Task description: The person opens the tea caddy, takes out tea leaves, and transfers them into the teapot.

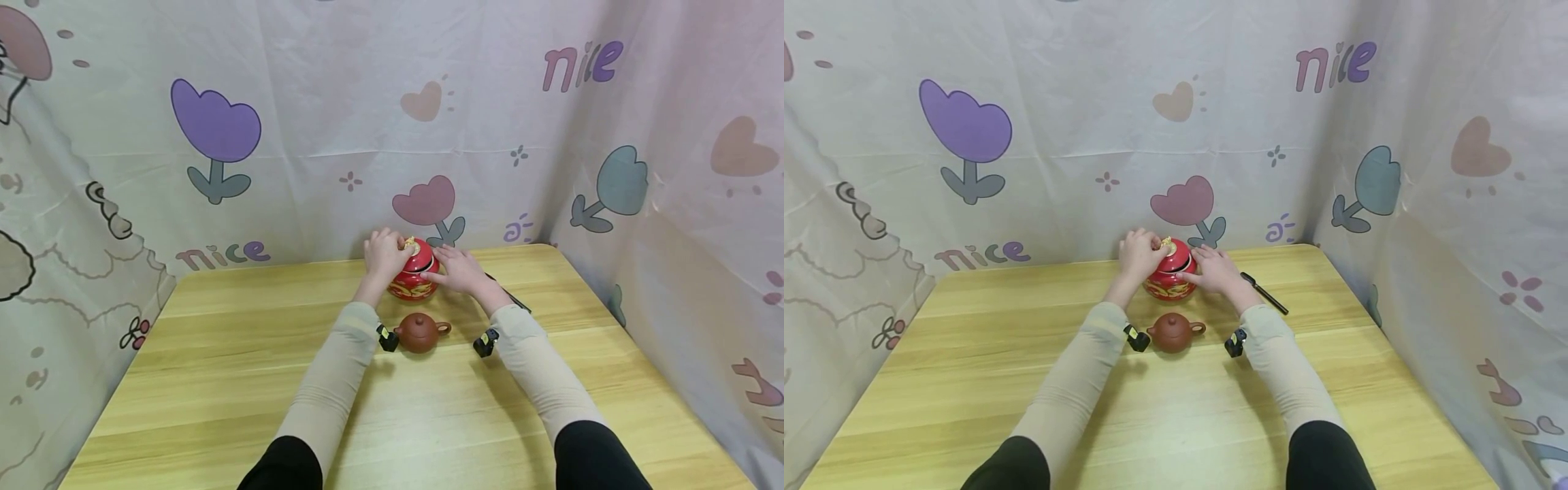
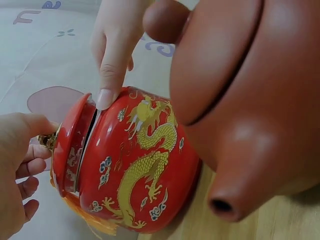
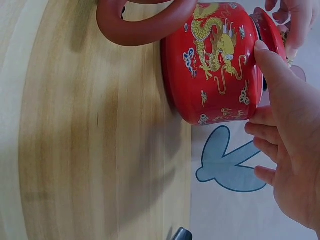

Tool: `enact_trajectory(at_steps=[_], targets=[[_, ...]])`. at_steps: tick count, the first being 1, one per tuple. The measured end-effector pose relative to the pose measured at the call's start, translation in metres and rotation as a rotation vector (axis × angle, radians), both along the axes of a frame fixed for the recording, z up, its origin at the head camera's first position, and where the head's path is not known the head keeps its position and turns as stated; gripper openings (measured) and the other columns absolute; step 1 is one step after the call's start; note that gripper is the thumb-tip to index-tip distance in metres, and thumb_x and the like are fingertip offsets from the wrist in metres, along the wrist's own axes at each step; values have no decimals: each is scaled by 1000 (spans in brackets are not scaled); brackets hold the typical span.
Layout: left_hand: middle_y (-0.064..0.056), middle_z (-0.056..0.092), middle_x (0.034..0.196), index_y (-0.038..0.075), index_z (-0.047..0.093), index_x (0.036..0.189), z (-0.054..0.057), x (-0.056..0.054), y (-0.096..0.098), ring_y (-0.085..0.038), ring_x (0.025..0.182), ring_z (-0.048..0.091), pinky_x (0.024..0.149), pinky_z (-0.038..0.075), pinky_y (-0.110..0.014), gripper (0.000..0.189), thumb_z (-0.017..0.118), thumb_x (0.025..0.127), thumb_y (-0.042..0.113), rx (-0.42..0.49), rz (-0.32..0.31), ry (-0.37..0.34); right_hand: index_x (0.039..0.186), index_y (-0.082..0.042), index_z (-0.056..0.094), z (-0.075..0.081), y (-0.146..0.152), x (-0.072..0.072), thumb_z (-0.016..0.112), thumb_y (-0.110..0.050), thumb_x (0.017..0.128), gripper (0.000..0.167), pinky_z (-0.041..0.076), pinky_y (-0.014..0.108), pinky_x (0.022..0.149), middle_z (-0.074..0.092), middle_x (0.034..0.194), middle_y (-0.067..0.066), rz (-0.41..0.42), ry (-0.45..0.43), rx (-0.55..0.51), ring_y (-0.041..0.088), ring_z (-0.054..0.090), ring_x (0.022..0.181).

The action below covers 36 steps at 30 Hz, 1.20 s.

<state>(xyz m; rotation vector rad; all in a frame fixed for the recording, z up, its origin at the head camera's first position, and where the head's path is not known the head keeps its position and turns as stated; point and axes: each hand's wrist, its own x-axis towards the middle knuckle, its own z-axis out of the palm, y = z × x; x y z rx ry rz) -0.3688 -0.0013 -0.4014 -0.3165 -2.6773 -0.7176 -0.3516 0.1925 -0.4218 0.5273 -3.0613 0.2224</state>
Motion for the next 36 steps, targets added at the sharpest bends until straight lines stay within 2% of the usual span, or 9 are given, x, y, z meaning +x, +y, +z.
enact_trajectory(at_steps=[13, 20, 36], targets=[[-1, 59, 94, 14, 62, 80, -1, 2, 4, -23, 97, 50, 86, 41, -41, 32, 67, 89, 44, 9, 2, 8, 150, -6, 38, -3, 0, -1, 49, -67, 90, 86, 23, 59, 118, 39, 155, 14, 5, 18, -27, 33, 28, 148], [-1, 60, 95, 13, 64, 83, -3, 1, 6, -23, 99, 50, 87, 41, -41, 29, 67, 89, 42, 27, 10, -15, 149, -7, 39, -4, 0, -3, 49, -68, 90, 86, 22, 58, 119, 39, 155, 13, 3, 19, -31, 33, 27, 148], [-1, 61, 95, 15, 64, 84, -8, 1, 8, -22, 99, 50, 88, 43, -41, 30, 67, 89, 44, -3, 12, 2, 150, -7, 38, -5, 2, -2, 50, -65, 91, 84, 21, 58, 119, 39, 155, 12, 5, 26, -32, 32, 28, 148]])
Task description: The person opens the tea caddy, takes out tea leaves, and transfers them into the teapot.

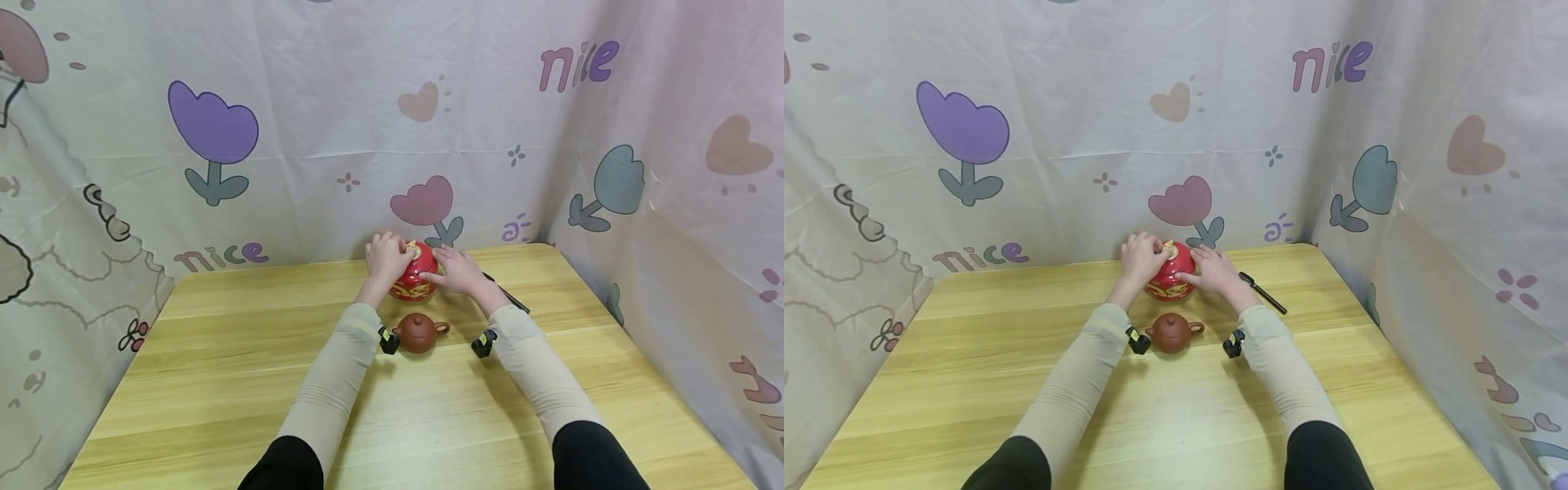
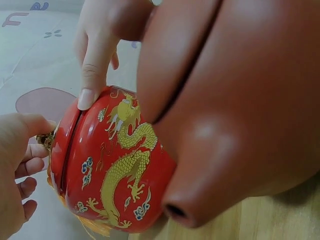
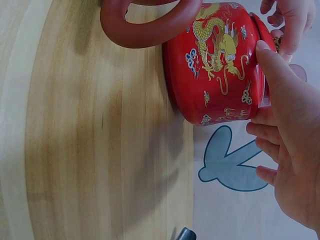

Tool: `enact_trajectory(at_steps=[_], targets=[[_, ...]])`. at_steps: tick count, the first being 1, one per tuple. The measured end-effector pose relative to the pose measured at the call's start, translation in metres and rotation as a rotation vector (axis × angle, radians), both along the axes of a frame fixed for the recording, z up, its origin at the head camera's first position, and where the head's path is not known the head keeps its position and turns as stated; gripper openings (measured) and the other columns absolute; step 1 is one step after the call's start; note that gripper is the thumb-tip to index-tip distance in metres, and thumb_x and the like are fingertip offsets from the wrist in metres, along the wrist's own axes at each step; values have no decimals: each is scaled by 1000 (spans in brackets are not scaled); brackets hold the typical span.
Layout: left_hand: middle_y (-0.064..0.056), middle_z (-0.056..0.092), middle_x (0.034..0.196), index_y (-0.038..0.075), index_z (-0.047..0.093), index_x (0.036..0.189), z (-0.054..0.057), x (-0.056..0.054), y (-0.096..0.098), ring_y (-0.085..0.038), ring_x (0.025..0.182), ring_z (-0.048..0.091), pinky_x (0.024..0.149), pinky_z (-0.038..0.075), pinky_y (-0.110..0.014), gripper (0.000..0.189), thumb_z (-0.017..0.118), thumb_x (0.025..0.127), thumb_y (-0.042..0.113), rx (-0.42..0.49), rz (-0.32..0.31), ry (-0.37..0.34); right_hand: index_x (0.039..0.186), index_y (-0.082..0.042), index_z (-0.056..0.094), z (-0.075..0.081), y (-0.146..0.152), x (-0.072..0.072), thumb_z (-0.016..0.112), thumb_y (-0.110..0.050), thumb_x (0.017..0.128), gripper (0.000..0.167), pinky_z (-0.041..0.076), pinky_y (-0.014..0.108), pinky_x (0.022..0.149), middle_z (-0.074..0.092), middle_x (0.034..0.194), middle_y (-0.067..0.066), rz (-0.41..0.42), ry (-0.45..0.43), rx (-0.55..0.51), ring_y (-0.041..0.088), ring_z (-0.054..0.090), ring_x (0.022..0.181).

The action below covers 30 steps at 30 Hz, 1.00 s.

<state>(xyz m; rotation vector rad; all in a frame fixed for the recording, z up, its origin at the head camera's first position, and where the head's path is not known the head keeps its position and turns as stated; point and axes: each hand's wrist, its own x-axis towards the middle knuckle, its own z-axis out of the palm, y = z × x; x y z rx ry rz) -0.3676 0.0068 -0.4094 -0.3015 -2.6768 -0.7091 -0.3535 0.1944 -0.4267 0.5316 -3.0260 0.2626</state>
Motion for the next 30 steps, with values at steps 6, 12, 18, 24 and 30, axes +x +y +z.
enact_trajectory(at_steps=[6, 12, 18, 24, 30], targets=[[-1, 61, 97, 15, 64, 85, -1, 0, 1, -22, 101, 50, 88, 42, -41, 31, 66, 89, 46, -16, 4, -9, 149, -6, 39, 2, -1, 1, 51, -65, 91, 83, 22, 59, 118, 41, 154, 13, 2, -2, -11, 32, 29, 148], [-1, 62, 99, 16, 65, 86, -1, 0, 1, -23, 101, 50, 89, 41, -41, 33, 67, 88, 48, -20, 7, -30, 149, -6, 39, 0, -1, 2, 51, -64, 91, 83, 22, 59, 118, 41, 154, 13, 1, 9, -14, 32, 28, 148], [-1, 63, 102, 16, 68, 92, -2, 3, -2, -23, 102, 50, 91, 42, -42, 36, 67, 87, 51, -27, -8, -44, 149, -5, 38, -2, -1, 5, 52, -62, 91, 82, 23, 60, 117, 40, 154, 14, -2, 17, -30, 34, 28, 148], [-2, 65, 100, 17, 71, 97, -1, 8, -9, -24, 102, 51, 89, 43, -43, 35, 67, 88, 50, -11, -28, -14, 150, -5, 37, -3, 0, 6, 51, -63, 92, 83, 23, 59, 118, 40, 155, 14, -1, 20, -29, 33, 27, 148], [-2, 65, 102, 17, 72, 99, 4, 13, -17, -24, 104, 52, 88, 43, -43, 36, 65, 89, 50, -14, -36, -4, 151, -6, 34, -2, 1, 7, 48, -63, 93, 83, 23, 58, 118, 36, 157, 13, 2, 18, 1, 32, 25, 149]])
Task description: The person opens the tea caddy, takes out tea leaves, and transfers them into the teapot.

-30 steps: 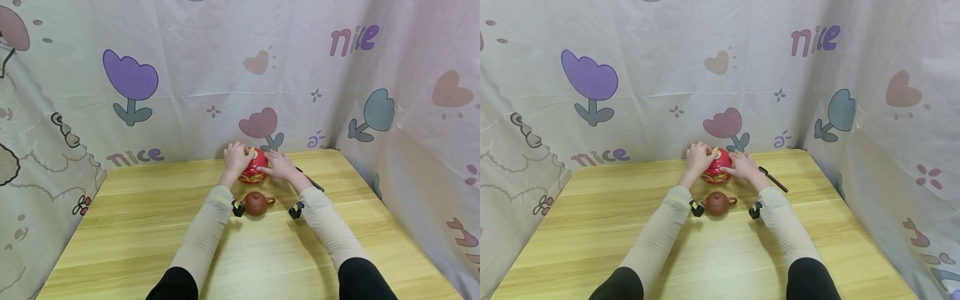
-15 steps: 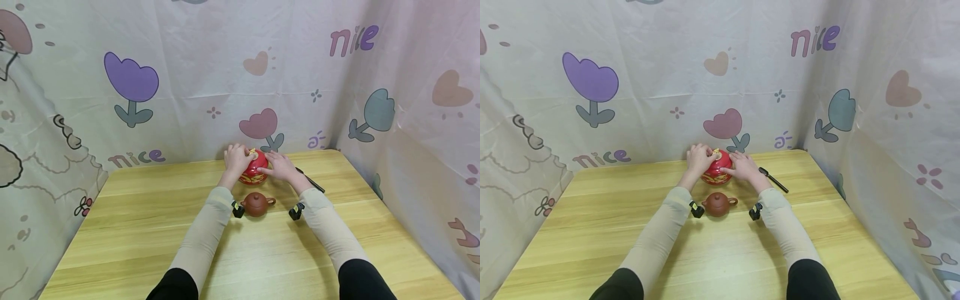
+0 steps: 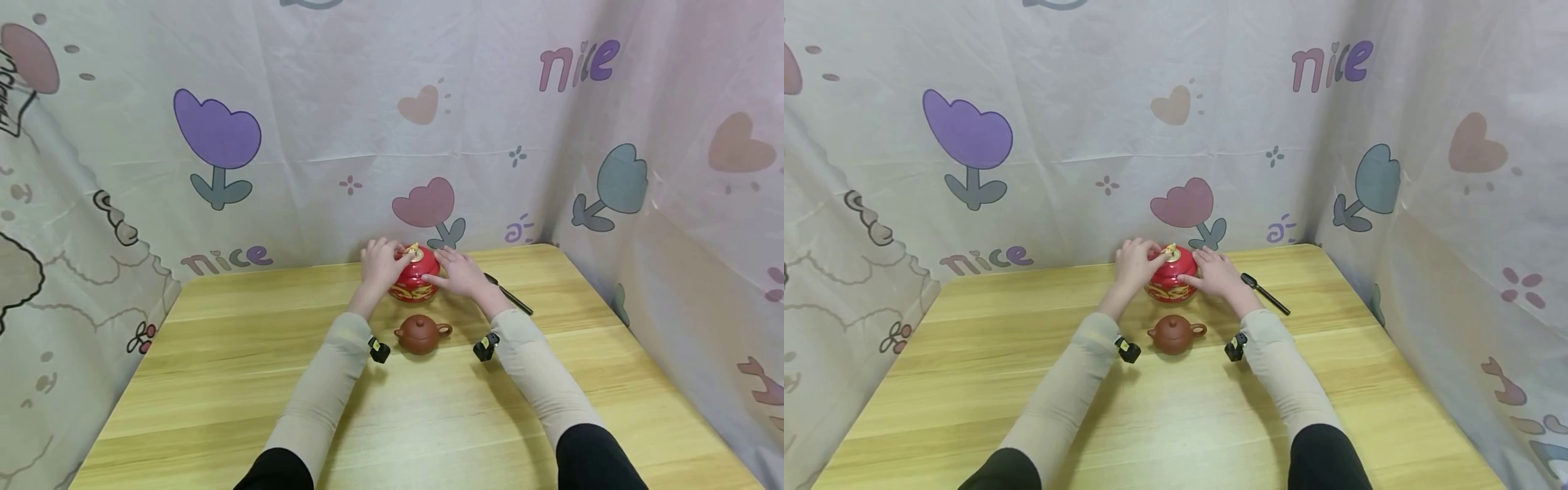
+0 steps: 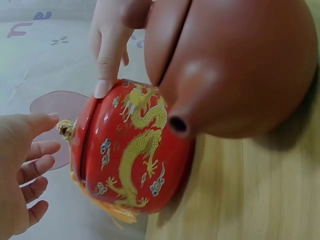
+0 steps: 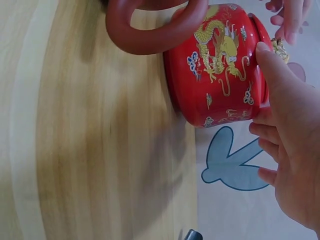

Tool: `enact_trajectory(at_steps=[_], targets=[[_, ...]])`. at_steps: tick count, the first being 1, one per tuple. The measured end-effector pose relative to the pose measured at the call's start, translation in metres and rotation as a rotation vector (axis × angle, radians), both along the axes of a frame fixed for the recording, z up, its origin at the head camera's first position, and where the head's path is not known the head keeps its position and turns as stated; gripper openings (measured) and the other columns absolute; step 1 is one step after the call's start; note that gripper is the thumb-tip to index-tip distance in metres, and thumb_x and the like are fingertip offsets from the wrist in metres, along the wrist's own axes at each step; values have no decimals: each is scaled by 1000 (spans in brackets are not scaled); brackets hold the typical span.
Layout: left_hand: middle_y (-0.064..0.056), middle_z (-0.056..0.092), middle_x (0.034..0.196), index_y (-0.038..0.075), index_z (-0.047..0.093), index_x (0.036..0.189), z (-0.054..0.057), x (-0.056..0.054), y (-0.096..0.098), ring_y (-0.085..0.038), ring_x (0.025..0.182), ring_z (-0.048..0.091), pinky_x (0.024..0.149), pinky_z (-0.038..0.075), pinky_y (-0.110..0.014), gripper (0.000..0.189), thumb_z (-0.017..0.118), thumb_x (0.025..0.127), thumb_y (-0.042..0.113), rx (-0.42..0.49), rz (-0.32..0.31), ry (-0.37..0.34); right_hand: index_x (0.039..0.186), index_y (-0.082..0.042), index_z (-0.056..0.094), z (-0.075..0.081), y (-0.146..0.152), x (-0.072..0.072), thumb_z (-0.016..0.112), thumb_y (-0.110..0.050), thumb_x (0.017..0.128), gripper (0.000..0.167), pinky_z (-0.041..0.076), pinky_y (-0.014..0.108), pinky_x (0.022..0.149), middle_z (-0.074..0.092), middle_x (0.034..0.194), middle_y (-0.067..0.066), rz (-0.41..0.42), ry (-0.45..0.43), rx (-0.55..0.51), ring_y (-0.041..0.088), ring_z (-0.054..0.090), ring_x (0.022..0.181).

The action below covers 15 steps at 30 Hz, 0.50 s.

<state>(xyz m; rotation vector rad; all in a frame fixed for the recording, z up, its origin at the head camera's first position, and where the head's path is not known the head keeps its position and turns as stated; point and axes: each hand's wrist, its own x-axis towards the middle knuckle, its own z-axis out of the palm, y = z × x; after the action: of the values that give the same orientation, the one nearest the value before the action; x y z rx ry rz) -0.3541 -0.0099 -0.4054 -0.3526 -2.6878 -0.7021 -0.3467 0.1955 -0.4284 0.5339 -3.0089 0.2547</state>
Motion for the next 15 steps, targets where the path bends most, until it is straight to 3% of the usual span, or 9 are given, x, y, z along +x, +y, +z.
enact_trajectory(at_steps=[8, 15], targets=[[-4, 66, 109, 17, 72, 104, 5, 11, -16, -26, 106, 52, 90, 42, -43, 37, 63, 90, 51, 9, 9, -19, 153, -5, 30, 4, 0, -1, 44, -64, 94, 84, 21, 57, 119, 31, 159, 14, 11, -8, 18, 33, 23, 150], [-5, 68, 114, 16, 70, 105, 10, 26, -27, -27, 108, 54, 92, 42, -47, 41, 56, 93, 52, 52, -3, -3, 153, -7, 31, 8, 8, 9, 48, -61, 94, 82, 21, 56, 119, 31, 159, 16, 12, 20, -33, 35, 22, 150]])
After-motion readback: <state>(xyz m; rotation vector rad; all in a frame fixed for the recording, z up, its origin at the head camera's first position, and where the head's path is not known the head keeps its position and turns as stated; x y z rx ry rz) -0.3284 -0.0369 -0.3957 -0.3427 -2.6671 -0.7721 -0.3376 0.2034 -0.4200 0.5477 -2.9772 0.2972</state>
